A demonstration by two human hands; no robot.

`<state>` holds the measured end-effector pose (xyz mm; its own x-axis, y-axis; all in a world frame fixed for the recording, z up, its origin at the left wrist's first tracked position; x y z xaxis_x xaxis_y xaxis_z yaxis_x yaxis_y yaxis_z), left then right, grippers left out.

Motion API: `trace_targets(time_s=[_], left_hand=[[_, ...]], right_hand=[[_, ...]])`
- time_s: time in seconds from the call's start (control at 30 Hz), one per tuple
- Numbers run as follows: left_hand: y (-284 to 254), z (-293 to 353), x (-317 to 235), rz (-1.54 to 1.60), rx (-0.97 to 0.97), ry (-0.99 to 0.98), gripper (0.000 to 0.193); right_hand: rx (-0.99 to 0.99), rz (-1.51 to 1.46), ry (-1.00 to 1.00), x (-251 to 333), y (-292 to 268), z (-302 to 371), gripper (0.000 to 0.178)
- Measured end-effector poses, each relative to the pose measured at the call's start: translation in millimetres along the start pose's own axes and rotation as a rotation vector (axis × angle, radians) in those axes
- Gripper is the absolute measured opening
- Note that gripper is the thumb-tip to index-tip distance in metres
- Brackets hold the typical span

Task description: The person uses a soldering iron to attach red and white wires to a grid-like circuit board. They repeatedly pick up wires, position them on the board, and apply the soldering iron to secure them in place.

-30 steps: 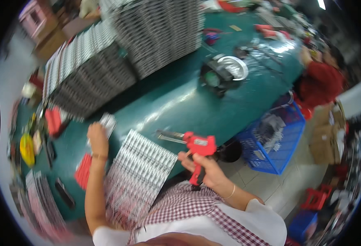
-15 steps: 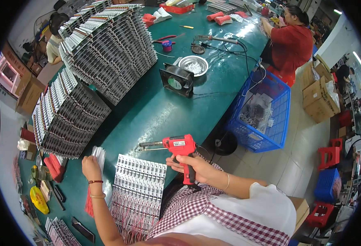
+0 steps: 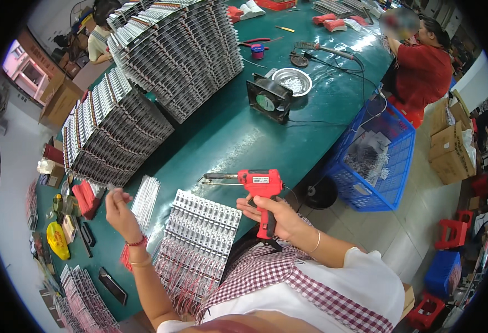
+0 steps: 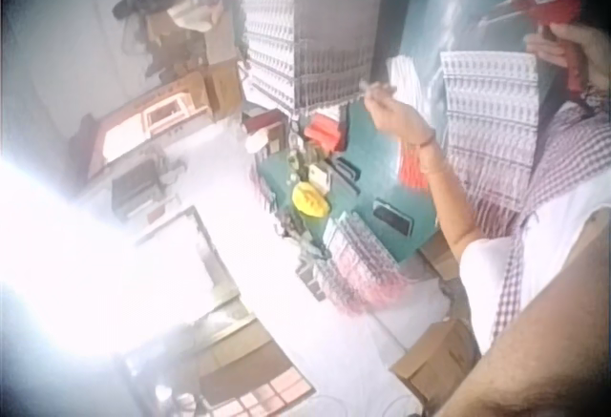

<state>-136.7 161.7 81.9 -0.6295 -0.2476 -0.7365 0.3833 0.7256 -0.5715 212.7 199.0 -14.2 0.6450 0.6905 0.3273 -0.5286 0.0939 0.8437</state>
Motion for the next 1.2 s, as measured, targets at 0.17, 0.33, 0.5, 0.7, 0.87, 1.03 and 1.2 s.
trace_targets(time_s=[0.17,0.33,0.5,0.7,0.87,1.03,1.2], left_hand=[[7.5,32.0,30.6,0.328,-0.176,-0.038,0.027],[20.3,38.8,23.7,0.33,-0.142,-0.007,0.027],[15.9,43.8,21.2,0.364,-0.12,0.023,0.023],[13.5,45.9,19.0,0.381,-0.15,0.029,0.017],[11.5,53.1,-6.3,0.394,0.112,-0.018,0.017],[49.5,122.6,-66.0,0.102,0.776,0.058,0.012],[54.6,147.8,-86.9,0.124,0.809,0.08,0.01]], right_hand=[[0.041,0.003,0.021,-3.4,5.1,-5.0,0.024],[0.051,0.033,-0.011,1.8,11.1,0.7,0.024],[0.07,0.033,-0.006,-0.9,14.4,0.9,0.024],[0.081,0.096,0.009,-7.1,23.5,-0.7,0.025],[0.122,0.134,-0.059,-10.2,26.9,-2.5,0.026],[0.1,0.338,-0.11,-18.2,52.1,-1.4,0.03],[0.131,0.817,-0.208,-29.4,68.8,5.3,0.023]])
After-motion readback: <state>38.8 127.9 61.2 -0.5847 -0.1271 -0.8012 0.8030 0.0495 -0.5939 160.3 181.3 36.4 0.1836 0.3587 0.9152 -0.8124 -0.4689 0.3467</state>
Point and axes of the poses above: each hand's wrist, its own z-axis away from the middle knuckle, its own y-axis out of the palm, x = y × z, the point moved 8 cm from there along -z, towards the middle knuckle, and after that the axes turned 12 degrees about -z, right-handed, at the moved point
